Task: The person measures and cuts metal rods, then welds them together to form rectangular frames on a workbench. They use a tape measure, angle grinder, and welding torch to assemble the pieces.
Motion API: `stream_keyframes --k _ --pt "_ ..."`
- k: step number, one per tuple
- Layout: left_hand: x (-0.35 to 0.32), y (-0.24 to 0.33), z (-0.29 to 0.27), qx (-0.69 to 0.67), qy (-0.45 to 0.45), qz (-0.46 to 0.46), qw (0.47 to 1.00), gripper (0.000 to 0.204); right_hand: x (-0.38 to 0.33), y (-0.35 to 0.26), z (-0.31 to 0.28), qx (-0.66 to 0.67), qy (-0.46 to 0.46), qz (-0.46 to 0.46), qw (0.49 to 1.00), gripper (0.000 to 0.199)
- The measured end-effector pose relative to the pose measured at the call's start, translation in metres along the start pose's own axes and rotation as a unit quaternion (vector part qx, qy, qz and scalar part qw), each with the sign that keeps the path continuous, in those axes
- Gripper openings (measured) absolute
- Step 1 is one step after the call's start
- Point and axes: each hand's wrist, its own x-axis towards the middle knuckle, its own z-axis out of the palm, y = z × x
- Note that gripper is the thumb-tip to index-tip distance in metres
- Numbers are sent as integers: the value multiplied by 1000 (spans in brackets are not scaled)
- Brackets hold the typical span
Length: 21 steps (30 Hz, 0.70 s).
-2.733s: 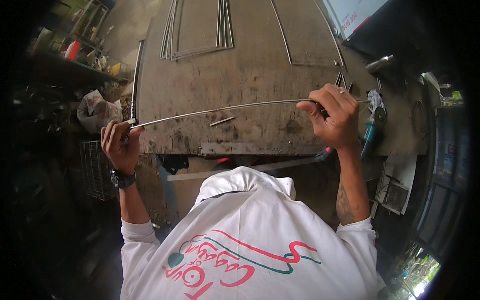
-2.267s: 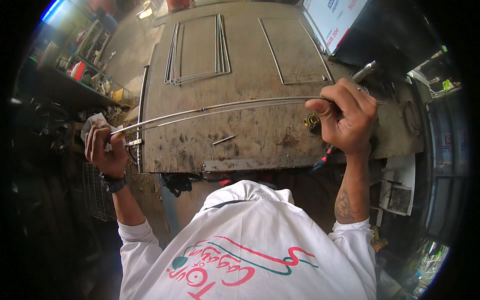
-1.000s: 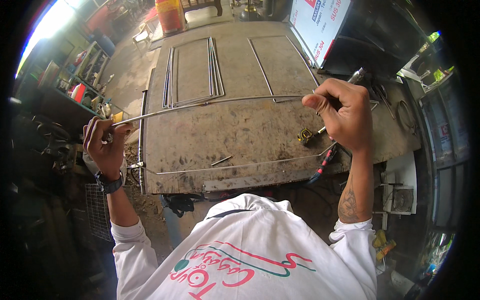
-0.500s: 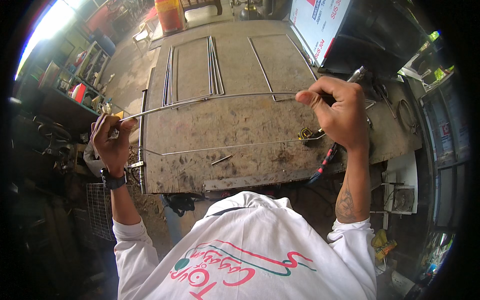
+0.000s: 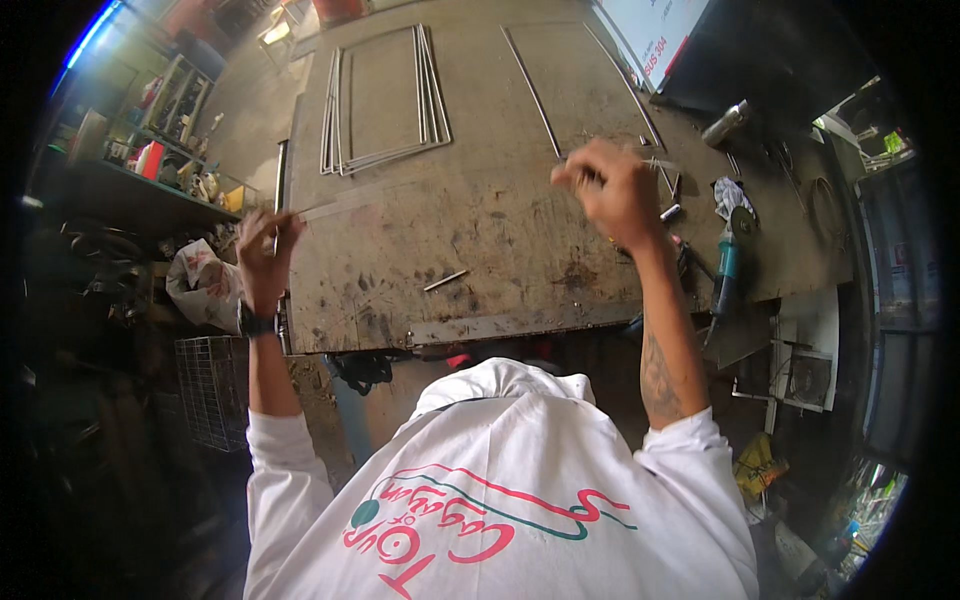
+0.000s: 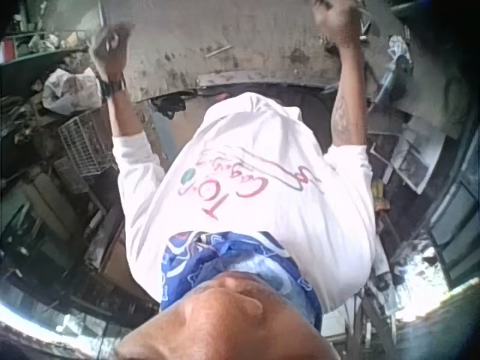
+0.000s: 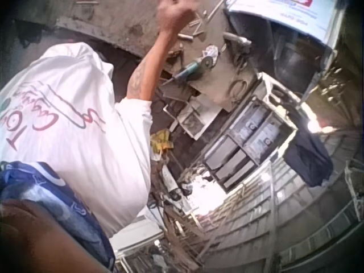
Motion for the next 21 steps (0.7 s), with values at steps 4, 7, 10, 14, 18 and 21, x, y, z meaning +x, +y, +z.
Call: stream_keyframes --k 4,7,10,14,18,21 --pt "-129 -39 47 -81 -134 -108 982 11 -118 26 59 96 -173 152 968 7" --pt "-213 -64 102 -99 -151 -126 975 10 -200 59 121 88 -215 195 953 11" --pt "-270 -83 131 -20 -183 -160 970 15 -242 74 161 67 -223 205 951 9" --pt "-284 -89 151 30 -200 -182 962 15 -261 70 176 -40 -199 199 959 8" --pt "-295 -85 159 115 -128 -255 952 20 -269 78 167 -94 -142 197 965 12" --pt "-306 -81 157 108 -122 -248 955 16 -284 90 151 -111 -128 223 960 13"
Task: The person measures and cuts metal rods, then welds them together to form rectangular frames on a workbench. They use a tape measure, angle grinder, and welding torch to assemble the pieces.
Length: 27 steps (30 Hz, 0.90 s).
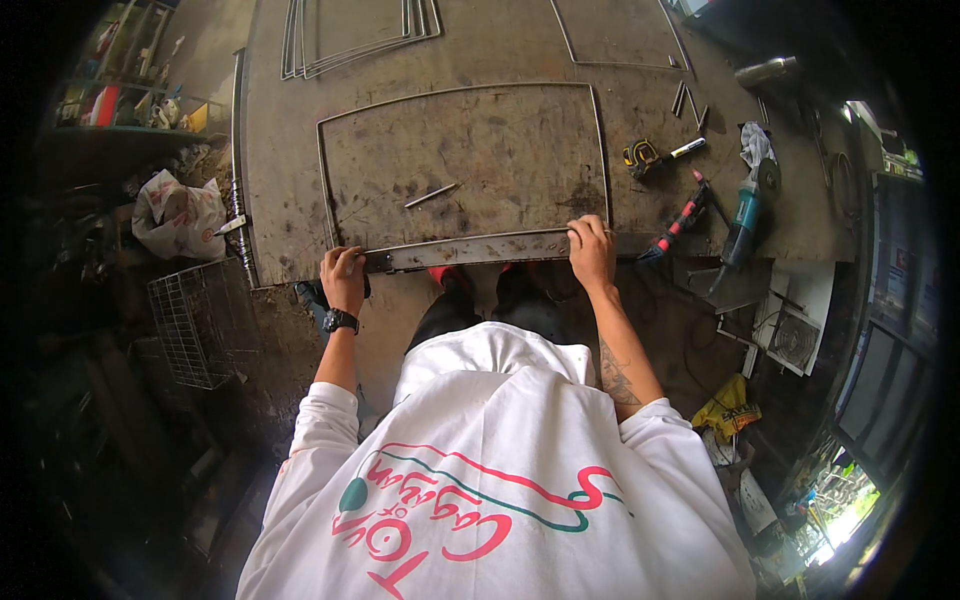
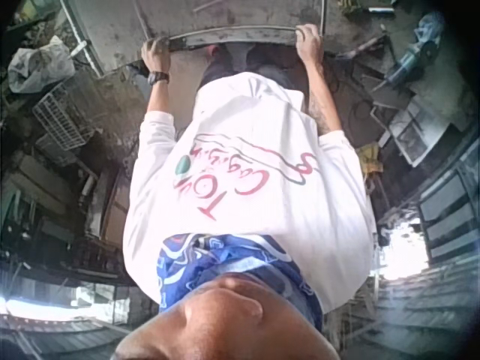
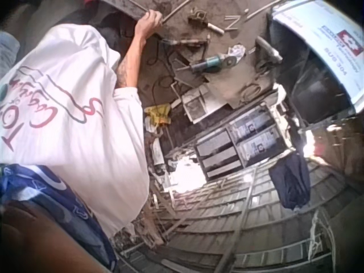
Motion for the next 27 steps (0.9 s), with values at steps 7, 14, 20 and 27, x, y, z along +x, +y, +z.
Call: stream_keyframes --k 7,14,20,27 --pt "17 -8 -2 -37 10 -37 999 11 -11 1 1 -40 -19 18 999 26" --pt "4 -8 -2 4 14 -13 1000 14 -27 -3 1 -108 -28 -18 994 41" --pt "3 -20 -2 18 37 -21 999 20 -27 -15 3 -99 -60 -30 993 46" --pt "16 -35 -9 47 -27 -82 995 20 -37 -25 18 -116 -67 -34 990 56"
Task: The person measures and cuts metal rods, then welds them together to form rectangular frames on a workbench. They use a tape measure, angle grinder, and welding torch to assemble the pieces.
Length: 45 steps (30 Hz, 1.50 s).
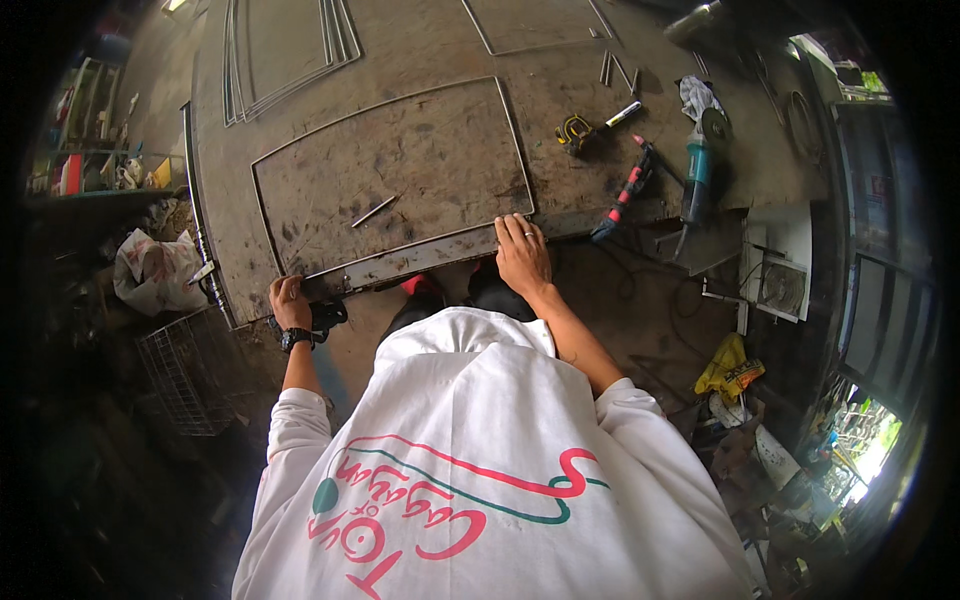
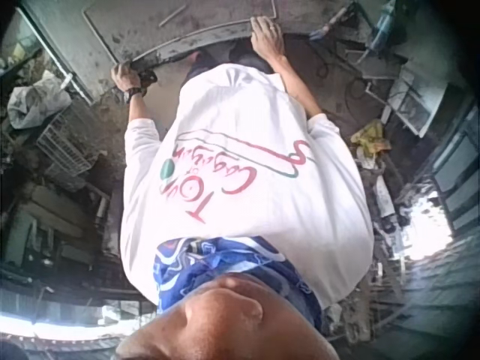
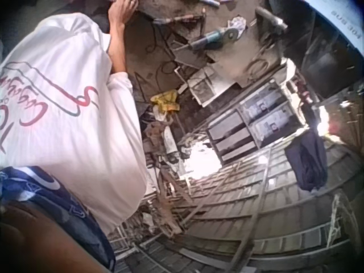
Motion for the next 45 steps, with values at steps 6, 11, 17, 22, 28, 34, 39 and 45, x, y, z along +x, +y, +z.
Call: stream_keyframes --k 6,11,17,22,28,34,39,45 --pt "4 0 -2 1 26 -83 996 20 4 -6 1 15 -15 -21 1000 57" --pt "11 -16 0 -42 47 -107 992 17 4 -15 1 24 -10 -37 999 56" --pt "-5 -23 8 -48 75 -38 995 16 2 -15 -7 9 -48 -10 999 62" --pt "-15 -4 7 6 61 -34 998 23 2 -17 -7 -3 -62 -6 998 62" --pt "-44 -1 10 15 91 35 995 58 -3 -17 -18 45 6 24 999 56" --pt "-57 -8 10 -6 45 29 999 64 -22 21 -17 109 103 131 980 47" --pt "-60 5 8 -24 61 0 998 63 -2 68 -25 135 152 200 959 43" --pt "-69 47 15 -66 41 7 997 43 81 145 -43 87 156 226 958 67"
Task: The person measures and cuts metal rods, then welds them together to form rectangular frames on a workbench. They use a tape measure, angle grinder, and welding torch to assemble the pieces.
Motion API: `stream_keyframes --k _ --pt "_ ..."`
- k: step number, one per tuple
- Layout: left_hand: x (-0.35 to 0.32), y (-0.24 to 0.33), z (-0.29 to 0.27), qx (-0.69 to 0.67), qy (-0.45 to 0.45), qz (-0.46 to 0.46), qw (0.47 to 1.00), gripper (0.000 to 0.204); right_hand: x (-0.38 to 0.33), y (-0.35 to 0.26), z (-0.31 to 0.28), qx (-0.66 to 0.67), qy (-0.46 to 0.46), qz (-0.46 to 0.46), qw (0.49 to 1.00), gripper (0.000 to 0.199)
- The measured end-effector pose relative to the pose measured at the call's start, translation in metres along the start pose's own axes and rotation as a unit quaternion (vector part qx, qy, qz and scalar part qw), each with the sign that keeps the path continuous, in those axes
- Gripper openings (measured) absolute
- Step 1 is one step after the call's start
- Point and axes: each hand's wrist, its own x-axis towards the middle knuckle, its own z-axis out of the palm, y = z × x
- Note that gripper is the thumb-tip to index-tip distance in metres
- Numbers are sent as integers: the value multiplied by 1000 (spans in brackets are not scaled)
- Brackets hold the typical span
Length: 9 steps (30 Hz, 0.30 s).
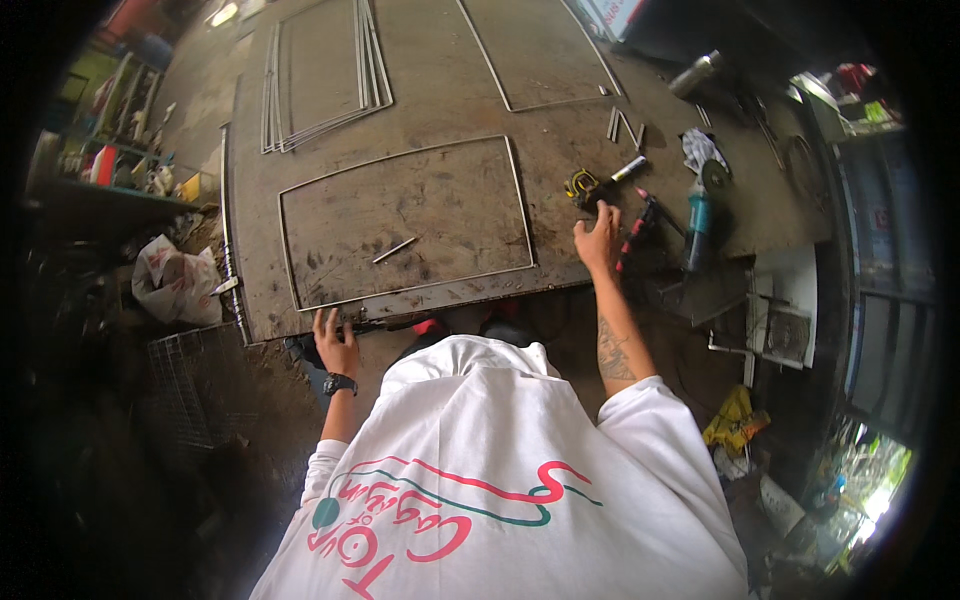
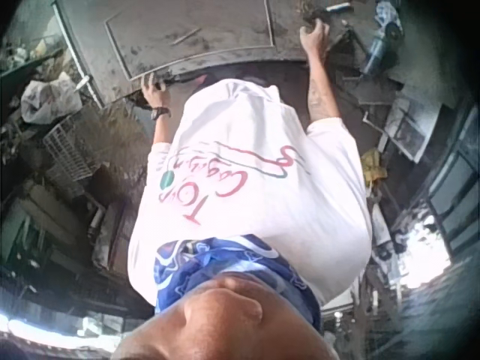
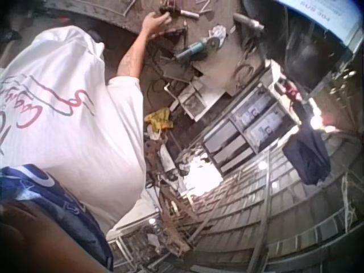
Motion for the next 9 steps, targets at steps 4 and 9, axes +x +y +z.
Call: stream_keyframes --k 4,9 --pt "-1 60 14 -110 -104 11 988 25 73 29 12 -20 38 -88 995 93" --pt "-3 125 -3 -186 -344 -62 918 31 109 -26 6 -74 -278 8 958 96"
